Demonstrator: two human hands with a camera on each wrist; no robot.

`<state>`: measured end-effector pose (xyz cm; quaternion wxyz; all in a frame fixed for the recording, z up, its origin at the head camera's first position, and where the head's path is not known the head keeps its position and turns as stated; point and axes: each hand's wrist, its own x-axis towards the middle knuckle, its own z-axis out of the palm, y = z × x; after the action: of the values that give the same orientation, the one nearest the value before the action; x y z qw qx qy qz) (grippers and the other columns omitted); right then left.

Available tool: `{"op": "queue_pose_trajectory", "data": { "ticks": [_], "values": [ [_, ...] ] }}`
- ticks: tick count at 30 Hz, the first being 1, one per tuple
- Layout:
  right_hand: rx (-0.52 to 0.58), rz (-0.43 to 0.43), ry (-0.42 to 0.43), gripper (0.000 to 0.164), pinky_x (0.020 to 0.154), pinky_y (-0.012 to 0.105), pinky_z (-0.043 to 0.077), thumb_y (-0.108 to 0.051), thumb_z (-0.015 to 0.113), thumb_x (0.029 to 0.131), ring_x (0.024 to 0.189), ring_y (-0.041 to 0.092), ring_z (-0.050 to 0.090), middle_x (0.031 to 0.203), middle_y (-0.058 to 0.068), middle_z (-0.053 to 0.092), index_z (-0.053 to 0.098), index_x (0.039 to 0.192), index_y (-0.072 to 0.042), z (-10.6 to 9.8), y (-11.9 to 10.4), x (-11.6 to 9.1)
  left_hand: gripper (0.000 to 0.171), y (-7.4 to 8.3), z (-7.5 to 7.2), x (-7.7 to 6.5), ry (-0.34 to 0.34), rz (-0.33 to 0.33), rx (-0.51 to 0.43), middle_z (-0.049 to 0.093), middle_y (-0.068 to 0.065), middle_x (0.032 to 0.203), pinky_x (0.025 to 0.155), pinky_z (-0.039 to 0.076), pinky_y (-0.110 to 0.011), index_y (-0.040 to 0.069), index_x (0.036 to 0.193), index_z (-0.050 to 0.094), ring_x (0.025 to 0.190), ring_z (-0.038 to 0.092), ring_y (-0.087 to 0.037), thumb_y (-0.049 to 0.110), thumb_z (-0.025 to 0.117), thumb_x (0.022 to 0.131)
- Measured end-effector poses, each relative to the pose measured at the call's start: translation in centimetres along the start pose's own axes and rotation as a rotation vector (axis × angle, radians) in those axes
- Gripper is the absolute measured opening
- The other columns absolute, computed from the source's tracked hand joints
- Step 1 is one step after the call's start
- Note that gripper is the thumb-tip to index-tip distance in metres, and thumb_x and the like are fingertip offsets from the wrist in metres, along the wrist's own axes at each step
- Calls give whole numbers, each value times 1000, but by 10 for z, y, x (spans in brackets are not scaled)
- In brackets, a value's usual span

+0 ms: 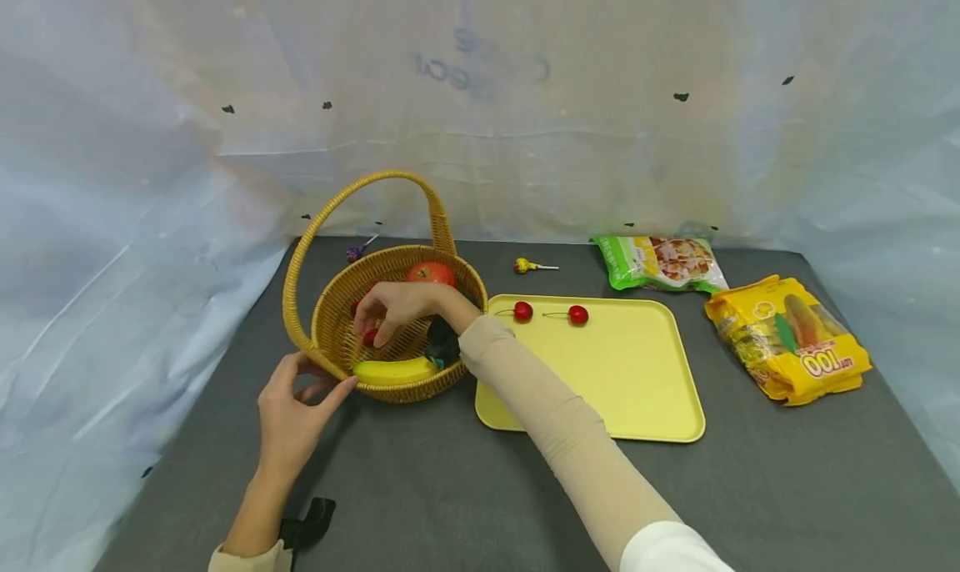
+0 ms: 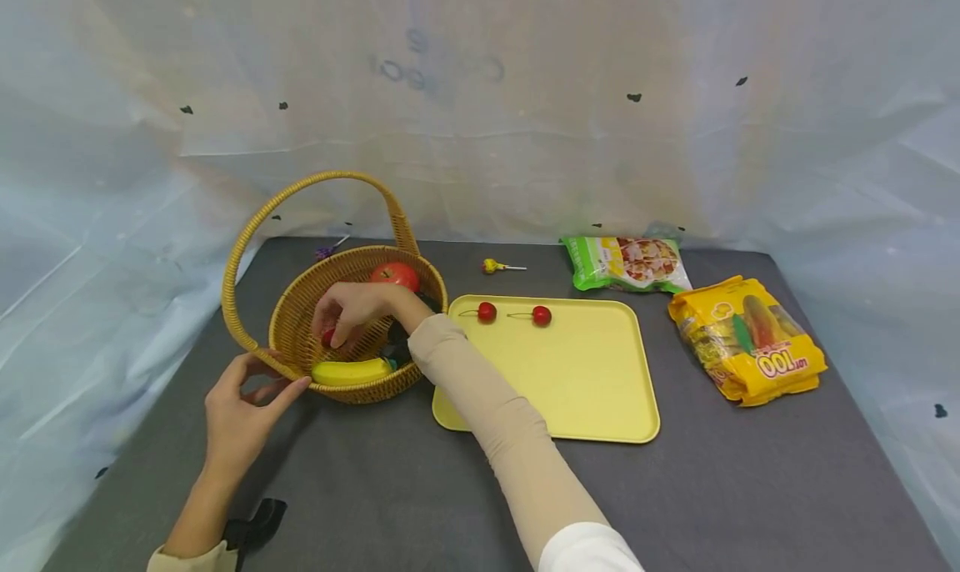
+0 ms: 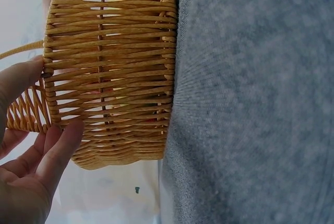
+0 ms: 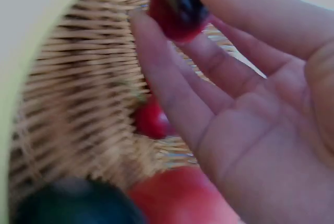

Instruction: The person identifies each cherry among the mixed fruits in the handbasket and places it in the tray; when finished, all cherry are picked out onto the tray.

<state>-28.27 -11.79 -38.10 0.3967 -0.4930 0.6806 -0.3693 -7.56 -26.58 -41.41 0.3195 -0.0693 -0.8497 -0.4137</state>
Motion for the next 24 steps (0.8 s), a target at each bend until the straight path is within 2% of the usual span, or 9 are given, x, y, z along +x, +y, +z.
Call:
{"op": "queue_pose_trajectory", "data": {
  "ticks": [3,5,9,11,14,18,21,24],
  "values": [
    [27,-70,77,31,81,30,58,1,71,90,98,27,60,114,13,64,64,119,8,-14,-4,-26,52,-13,2,-3,2,2,-2,61,-15,99,74,56,-11,-5,113,63,91,58,-6,-15,86,67],
    [55,-101,129,30,82,37,59,0,72,90,97,34,62,116,15,63,64,118,7,-24,-4,-51,53,-21,2,-4,-3,-6,-12,62,-13,100,74,56,-11,-4,114,63,91,58,-5,-12,87,68],
    [136,-147,256,30,83,49,59,1,71,91,97,40,64,117,20,61,62,118,9,-37,10,-113,52,-29,1,-5,-22,-33,-33,62,-8,103,76,57,-12,-4,117,63,94,59,-6,-6,87,71],
    [141,-153,324,30,87,50,58,2,70,91,99,37,65,116,19,62,62,119,8,-41,22,-147,51,-30,0,-5,-23,-35,-38,62,-8,104,76,57,-13,-5,117,63,94,59,-6,-5,87,72],
    [109,-112,432,25,91,45,56,-1,69,93,104,31,63,115,16,64,65,118,5,-42,44,-196,52,-31,0,-6,-14,-38,-42,63,-10,103,76,57,-13,-5,117,63,94,58,-5,-7,87,71],
    [68,10,545,26,88,42,57,-5,65,97,102,34,62,115,20,64,64,121,6,-34,74,-253,53,-25,0,-5,-4,-42,-43,63,-15,102,75,57,-14,-5,116,63,94,57,-3,-12,86,69],
    [38,106,627,33,89,36,57,-4,67,96,107,35,62,118,23,64,59,125,8,-25,92,-286,51,-12,-2,-2,2,-19,-36,62,-18,100,74,57,-12,-7,115,62,92,57,-3,-16,84,69],
    [-22,186,698,36,90,27,55,-3,71,93,111,33,61,120,22,64,60,126,7,-17,106,-307,49,0,-4,1,10,5,-43,61,-20,98,74,56,-11,-9,112,62,91,57,-3,-18,83,69]
  ]
}}
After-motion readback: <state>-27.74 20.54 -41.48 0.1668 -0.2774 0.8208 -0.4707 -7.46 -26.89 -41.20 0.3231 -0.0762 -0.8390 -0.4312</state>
